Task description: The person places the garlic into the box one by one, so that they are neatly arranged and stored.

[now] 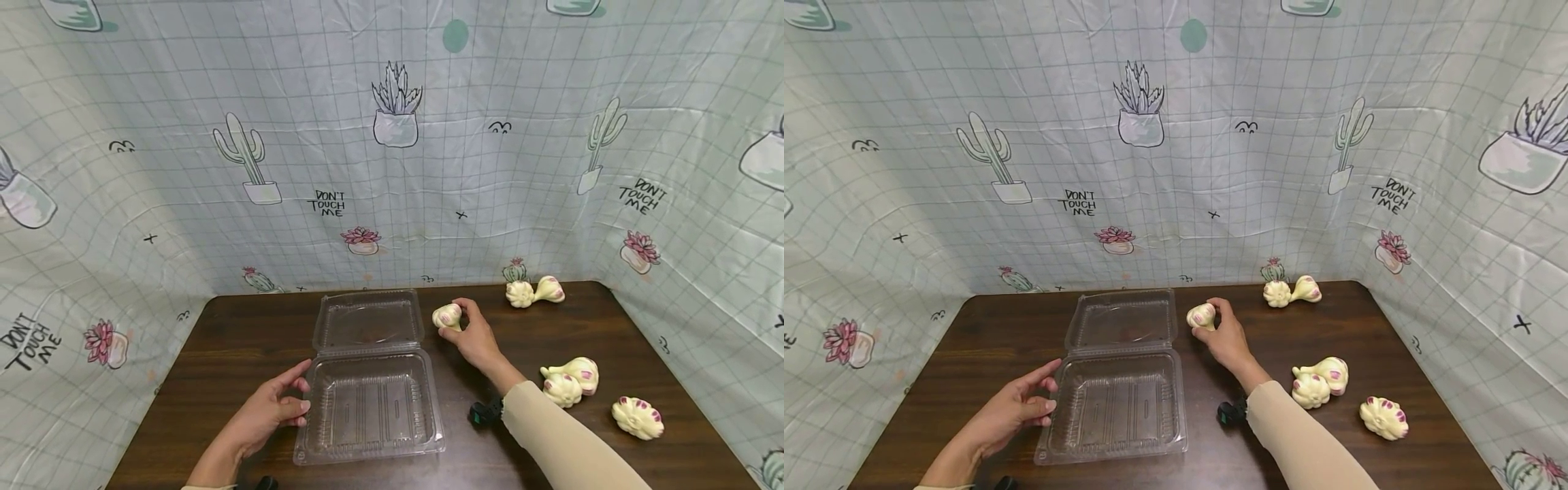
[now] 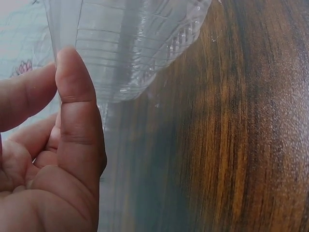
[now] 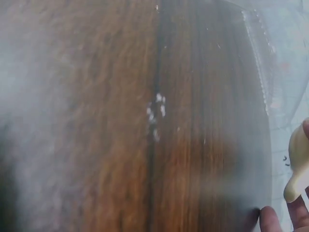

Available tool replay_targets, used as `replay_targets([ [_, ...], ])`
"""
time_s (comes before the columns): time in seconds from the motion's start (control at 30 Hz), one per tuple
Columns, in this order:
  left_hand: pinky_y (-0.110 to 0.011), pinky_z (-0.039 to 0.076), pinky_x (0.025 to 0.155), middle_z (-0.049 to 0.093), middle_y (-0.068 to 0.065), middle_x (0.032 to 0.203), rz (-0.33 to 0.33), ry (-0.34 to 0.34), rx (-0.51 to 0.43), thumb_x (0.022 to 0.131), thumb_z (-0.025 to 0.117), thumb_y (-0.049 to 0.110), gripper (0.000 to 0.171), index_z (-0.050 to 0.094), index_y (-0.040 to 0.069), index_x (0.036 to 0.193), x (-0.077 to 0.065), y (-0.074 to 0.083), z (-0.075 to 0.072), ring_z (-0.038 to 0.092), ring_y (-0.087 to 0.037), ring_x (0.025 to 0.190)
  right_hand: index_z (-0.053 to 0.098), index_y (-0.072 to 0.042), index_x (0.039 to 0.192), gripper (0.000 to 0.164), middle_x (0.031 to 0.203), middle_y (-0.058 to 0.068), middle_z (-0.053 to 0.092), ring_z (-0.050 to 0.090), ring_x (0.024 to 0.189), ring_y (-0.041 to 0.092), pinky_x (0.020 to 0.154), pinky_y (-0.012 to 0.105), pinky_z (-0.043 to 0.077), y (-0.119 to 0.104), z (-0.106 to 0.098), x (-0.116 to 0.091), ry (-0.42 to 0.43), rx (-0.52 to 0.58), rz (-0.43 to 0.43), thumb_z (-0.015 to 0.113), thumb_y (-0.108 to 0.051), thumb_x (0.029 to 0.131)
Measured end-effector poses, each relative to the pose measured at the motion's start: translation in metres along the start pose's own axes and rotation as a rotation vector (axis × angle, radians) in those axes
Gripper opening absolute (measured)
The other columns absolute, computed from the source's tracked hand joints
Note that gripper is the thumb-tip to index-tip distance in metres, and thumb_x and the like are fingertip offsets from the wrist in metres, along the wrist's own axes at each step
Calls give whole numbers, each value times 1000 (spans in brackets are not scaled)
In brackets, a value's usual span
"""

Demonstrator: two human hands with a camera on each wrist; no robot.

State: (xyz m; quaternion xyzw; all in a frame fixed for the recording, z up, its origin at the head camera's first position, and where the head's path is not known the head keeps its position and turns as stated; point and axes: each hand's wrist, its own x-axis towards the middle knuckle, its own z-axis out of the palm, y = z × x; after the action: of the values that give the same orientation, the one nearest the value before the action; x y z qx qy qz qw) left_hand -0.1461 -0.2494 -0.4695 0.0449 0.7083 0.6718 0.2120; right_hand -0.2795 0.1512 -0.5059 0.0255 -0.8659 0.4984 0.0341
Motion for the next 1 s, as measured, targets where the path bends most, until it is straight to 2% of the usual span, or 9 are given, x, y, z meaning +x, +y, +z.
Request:
replay_targets([
  [0.17,-25,59,75,36,-12,121,-1,-6,4,100,63,-4,84,14,-1,168,0,0,1,60,-11,77,50,-5,145,66,143,24,57,54,137,39,110,52,46,2,-4,-5,31,62,-14,82,-12,87],
  [0.3,-25,59,74,36,-12,121,8,-10,5,101,63,-4,84,13,-1,168,0,0,2,60,-12,78,50,-2,148,68,140,24,51,54,137,40,110,50,48,2,-7,-9,46,102,-22,81,-9,88],
  [0.4,-25,59,74,36,-12,122,9,-5,7,100,63,-4,84,14,-1,168,-1,0,2,61,-13,78,50,-1,150,70,139,24,47,54,135,40,110,50,48,-1,-10,-12,57,91,-28,81,-9,88],
  [0.6,-25,59,75,37,-12,121,6,-4,35,100,65,-2,84,15,-1,168,0,2,3,60,-12,78,47,-8,158,74,149,21,49,54,134,40,109,52,46,-6,-15,-17,46,55,-40,79,-12,91],
  [0.7,-25,60,75,37,-12,121,12,-10,45,100,66,-1,84,16,-1,168,0,2,4,60,-12,78,47,-9,155,72,150,20,52,53,138,40,110,53,47,-9,-17,-21,51,65,-33,81,-13,91],
  [0.8,-25,60,75,37,-13,121,15,-12,46,100,66,-2,84,16,-1,168,1,3,6,60,-12,78,50,-10,145,65,144,20,59,58,136,38,101,45,54,-14,-19,-25,70,81,-35,84,-13,90],
  [0.93,-24,59,74,38,-13,120,17,-18,50,99,65,-3,84,16,-2,167,3,5,9,61,-11,77,58,-12,140,59,134,17,67,65,123,32,87,30,54,-19,-21,-29,92,71,-65,86,-12,89],
  [1.0,-24,59,73,38,-13,120,19,-21,51,99,66,-3,84,16,-2,167,4,6,10,61,-12,76,61,-13,141,58,134,15,68,66,119,30,86,29,54,-21,-22,-31,99,52,-87,86,-13,89],
])
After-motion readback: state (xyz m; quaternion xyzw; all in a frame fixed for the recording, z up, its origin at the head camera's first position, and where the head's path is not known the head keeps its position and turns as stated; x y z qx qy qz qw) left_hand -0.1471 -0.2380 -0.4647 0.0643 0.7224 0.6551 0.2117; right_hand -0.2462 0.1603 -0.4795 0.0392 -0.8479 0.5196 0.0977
